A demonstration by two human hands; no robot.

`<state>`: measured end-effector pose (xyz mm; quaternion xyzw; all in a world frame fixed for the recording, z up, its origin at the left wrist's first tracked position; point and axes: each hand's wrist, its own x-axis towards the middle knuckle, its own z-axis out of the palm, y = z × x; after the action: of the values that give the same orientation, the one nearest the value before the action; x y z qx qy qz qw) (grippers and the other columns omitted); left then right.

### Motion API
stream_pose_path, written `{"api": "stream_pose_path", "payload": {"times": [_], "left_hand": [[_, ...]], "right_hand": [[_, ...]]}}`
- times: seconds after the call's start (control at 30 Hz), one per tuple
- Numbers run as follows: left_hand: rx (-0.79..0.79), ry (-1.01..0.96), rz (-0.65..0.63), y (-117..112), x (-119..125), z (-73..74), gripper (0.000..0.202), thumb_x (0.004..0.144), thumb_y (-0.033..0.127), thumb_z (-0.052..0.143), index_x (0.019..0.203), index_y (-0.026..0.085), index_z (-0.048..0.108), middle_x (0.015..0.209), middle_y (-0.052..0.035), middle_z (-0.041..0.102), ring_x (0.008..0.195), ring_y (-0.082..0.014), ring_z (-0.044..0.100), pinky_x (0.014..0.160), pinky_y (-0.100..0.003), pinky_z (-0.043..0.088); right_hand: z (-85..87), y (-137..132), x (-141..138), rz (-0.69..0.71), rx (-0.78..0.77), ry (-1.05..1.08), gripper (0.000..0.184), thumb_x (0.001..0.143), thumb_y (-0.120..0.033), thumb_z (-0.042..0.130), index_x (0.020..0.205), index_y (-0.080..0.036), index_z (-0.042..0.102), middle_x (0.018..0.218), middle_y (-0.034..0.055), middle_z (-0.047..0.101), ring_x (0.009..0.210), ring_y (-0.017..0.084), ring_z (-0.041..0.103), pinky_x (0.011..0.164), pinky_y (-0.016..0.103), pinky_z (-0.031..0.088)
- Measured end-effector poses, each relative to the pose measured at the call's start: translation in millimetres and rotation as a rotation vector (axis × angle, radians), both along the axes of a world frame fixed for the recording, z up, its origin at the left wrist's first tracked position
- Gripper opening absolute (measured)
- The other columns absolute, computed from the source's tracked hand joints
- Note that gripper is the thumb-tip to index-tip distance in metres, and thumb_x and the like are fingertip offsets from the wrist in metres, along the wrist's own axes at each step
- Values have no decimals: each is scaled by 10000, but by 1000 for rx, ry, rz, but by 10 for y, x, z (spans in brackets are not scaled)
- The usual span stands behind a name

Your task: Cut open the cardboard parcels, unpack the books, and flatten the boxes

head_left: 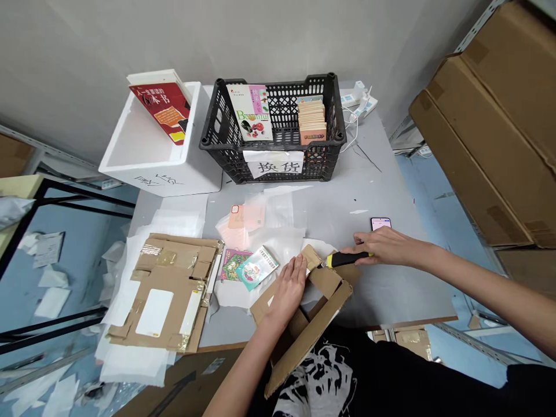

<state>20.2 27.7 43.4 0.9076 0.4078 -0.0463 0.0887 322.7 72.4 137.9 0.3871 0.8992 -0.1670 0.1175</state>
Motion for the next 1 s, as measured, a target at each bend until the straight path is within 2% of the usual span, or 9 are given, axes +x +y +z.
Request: {"api": "stream_pose_path", "payload": {"times": [0.23, 0.43, 0.6, 0.7, 0.9, 1.0], "left_hand": [[26, -10, -23, 1, -20, -15, 617, 829, -2, 311, 1437, 101, 285, 1470, -168, 382, 1375, -235, 334, 1071, -423, 411], [-8, -22, 51, 63, -47, -55, 636, 783, -46, 277, 1396, 105, 357, 1417, -145, 466, 1336, -202, 400, 1066, -368, 416], [-5, -53, -18, 79, -99, -12, 603, 788, -41, 277, 1372, 75, 372, 1389, -164, 491, 1324, -207, 415, 1042, -364, 443], [-46, -79, -22, 104, -96, -1, 588, 790, -44, 289, 1353, 88, 393, 1361, -153, 525, 1317, -196, 426, 1040, -362, 445], [-173, -134, 38, 185, -72, 50, 526, 843, 3, 318, 1349, 115, 403, 1382, -149, 505, 1304, -175, 445, 1056, -338, 417], [-244, -188, 106, 183, -143, 117, 479, 886, 37, 295, 1330, 148, 437, 1335, -117, 559, 1224, -160, 535, 1010, -321, 453]], "right_hand": [[3, 47, 93, 30, 28, -26, 389, 937, -444, 449, 1313, -375, 523, 863, 19, 591, 513, 92, 459, 478, 240, 170], [-8, 87, -93, 27, 70, -31, 382, 933, -459, 450, 1290, -364, 551, 846, 23, 598, 483, 84, 444, 467, 253, 128], [18, 46, -32, 27, 42, -15, 373, 934, -432, 469, 1293, -368, 546, 852, 17, 612, 513, 88, 486, 472, 242, 154], [30, 7, 29, 16, 49, -25, 377, 931, -431, 472, 1297, -373, 540, 872, 16, 612, 511, 82, 484, 474, 241, 164], [-4, 32, -128, 44, 89, -56, 390, 921, -452, 475, 1299, -377, 539, 874, 20, 605, 474, 82, 443, 458, 257, 136], [23, 79, 18, 18, 78, -80, 375, 913, -420, 495, 1277, -363, 563, 895, 29, 608, 491, 82, 455, 467, 256, 150]]}}
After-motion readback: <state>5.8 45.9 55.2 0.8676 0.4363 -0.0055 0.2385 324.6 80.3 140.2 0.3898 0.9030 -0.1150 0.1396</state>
